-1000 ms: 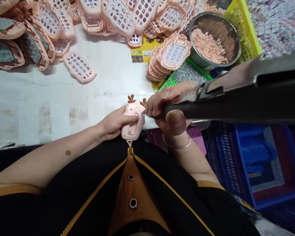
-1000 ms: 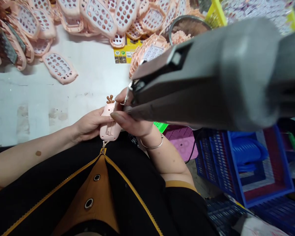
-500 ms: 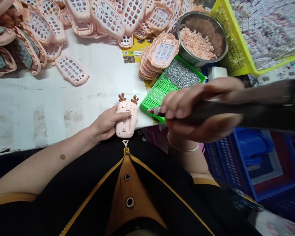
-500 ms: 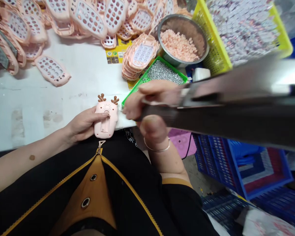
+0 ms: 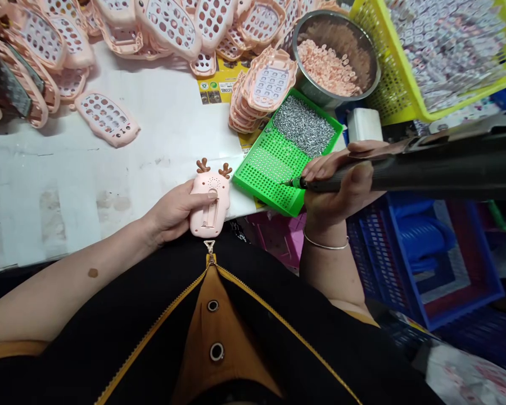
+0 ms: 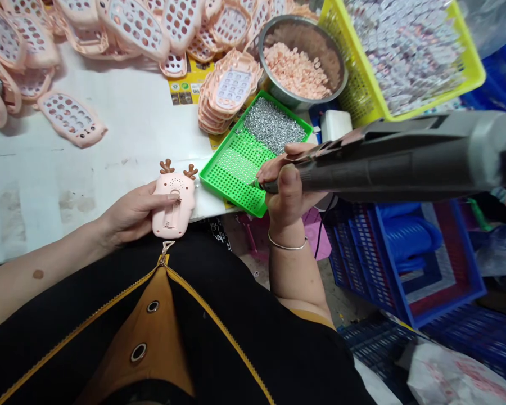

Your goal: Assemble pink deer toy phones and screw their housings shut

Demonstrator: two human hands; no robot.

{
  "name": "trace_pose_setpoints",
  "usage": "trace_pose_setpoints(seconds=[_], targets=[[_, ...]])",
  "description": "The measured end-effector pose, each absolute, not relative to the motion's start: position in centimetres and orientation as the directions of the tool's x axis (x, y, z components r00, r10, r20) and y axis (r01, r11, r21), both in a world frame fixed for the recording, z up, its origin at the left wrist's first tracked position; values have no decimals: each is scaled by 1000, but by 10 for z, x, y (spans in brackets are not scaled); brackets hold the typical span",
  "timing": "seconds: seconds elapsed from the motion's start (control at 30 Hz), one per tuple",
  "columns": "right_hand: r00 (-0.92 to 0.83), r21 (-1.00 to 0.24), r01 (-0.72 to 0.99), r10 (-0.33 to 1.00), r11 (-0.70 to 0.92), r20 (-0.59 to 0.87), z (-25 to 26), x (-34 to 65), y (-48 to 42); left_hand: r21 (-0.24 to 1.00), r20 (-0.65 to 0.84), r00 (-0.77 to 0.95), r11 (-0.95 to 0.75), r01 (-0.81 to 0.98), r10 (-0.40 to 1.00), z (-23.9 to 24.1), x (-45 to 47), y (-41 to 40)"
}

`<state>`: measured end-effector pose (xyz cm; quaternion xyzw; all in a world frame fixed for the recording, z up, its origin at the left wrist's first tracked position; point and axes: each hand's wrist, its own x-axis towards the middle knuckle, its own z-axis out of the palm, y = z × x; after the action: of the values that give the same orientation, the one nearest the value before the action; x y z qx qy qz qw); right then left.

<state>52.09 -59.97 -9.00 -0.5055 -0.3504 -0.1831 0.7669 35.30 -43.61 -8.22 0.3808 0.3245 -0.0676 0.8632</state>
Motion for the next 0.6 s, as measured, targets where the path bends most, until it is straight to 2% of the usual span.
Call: trace_pose_setpoints(seconds=[0.6], targets=[[721,-692,610,93,386,687,-85,521,-597,580,-644,760,703,412,86,-79,350,-435]])
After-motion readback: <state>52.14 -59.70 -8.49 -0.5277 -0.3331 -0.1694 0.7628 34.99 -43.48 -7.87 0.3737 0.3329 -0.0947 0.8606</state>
